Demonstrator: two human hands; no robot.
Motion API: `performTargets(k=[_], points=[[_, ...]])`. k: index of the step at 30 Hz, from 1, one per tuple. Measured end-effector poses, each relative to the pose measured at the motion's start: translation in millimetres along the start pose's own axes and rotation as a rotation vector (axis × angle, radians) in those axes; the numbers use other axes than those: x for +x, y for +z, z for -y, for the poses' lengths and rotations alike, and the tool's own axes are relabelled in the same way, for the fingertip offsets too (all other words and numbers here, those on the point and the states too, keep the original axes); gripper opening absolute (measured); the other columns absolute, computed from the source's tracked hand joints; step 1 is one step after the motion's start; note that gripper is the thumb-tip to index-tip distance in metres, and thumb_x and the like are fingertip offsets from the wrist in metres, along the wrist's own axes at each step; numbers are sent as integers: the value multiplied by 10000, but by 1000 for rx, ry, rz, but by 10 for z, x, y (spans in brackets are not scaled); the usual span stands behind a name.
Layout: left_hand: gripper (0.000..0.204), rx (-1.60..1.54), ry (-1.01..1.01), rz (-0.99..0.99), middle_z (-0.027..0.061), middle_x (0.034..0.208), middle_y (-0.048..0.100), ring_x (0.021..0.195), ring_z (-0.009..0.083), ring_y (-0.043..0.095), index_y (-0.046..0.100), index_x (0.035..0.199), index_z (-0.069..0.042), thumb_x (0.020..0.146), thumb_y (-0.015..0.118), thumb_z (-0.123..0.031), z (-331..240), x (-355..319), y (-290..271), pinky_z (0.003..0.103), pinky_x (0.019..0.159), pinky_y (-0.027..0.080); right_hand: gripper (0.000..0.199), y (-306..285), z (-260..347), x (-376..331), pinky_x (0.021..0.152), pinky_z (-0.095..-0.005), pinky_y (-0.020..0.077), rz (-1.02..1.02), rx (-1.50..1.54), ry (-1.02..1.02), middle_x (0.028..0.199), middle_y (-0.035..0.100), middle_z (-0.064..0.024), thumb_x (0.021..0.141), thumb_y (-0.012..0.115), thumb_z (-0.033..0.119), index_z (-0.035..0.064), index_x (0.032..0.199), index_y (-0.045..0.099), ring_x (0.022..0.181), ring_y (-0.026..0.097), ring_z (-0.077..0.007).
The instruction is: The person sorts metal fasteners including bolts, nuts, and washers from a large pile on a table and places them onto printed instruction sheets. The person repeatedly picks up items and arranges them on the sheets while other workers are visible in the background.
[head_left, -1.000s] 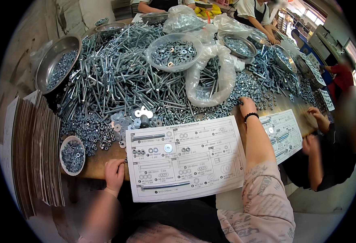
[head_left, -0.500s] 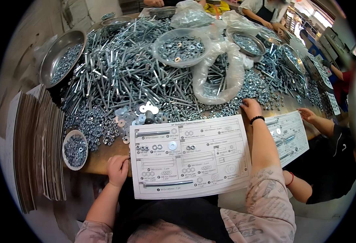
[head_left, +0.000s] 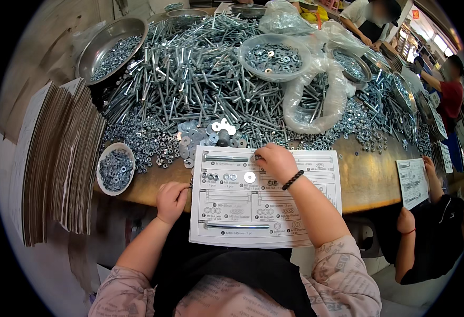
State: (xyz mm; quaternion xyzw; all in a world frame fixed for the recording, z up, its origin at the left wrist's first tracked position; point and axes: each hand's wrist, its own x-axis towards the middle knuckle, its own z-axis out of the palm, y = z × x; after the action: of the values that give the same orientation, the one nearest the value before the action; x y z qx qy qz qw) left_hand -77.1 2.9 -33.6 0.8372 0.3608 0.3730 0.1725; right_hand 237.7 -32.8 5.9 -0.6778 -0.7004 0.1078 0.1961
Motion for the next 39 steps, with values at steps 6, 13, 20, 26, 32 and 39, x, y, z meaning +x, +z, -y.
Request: performTargets(k=[6,13,20,26,32,39], points=[[90,-10,8,-16,91,737,588,686,269,561,626,825,-48,743,588,-55,21,-23,-8,356,639,411,154,-107,53,-116,687,-390,472,-36,27,9,815,593,-117,747,625,156,69,873,641,777,572,-302],[105,-43,-35,-20,101,754,587,704,279,552,624,841,-35,756,569,-63,24,-67,-17,359,659,410,133,-323,187,-1055,641,-384,469,122,29,-32,761,573,-91,719,643,153,84,830,621,726,568,-286],[98,-99,-35,-47,103,759,580,703,267,546,618,855,-25,781,558,-48,47,-50,-2,341,649,415,206,-197,417,-1575,598,-359,466,120,96,53,743,547,-78,668,703,134,79,836,596,691,563,-267],[95,-117,-74,-60,105,764,577,707,263,548,617,857,-22,790,554,-43,41,-63,-11,334,652,419,233,-139,355,-1655,633,-353,477,114,171,194,784,552,-73,671,715,149,89,859,590,736,570,-267],[104,-117,-90,-57,107,778,587,734,268,556,618,861,-23,772,565,-34,43,-63,-53,345,670,425,215,-406,282,-1374,615,-340,465,47,196,161,767,556,-81,707,700,151,92,890,603,723,569,-252],[98,-40,-16,-75,102,764,592,699,292,553,619,841,-38,753,577,-46,29,1,-75,371,635,411,110,-965,-143,97,648,-357,454,-395,58,-119,789,574,-109,769,615,126,69,863,616,744,565,-287]])
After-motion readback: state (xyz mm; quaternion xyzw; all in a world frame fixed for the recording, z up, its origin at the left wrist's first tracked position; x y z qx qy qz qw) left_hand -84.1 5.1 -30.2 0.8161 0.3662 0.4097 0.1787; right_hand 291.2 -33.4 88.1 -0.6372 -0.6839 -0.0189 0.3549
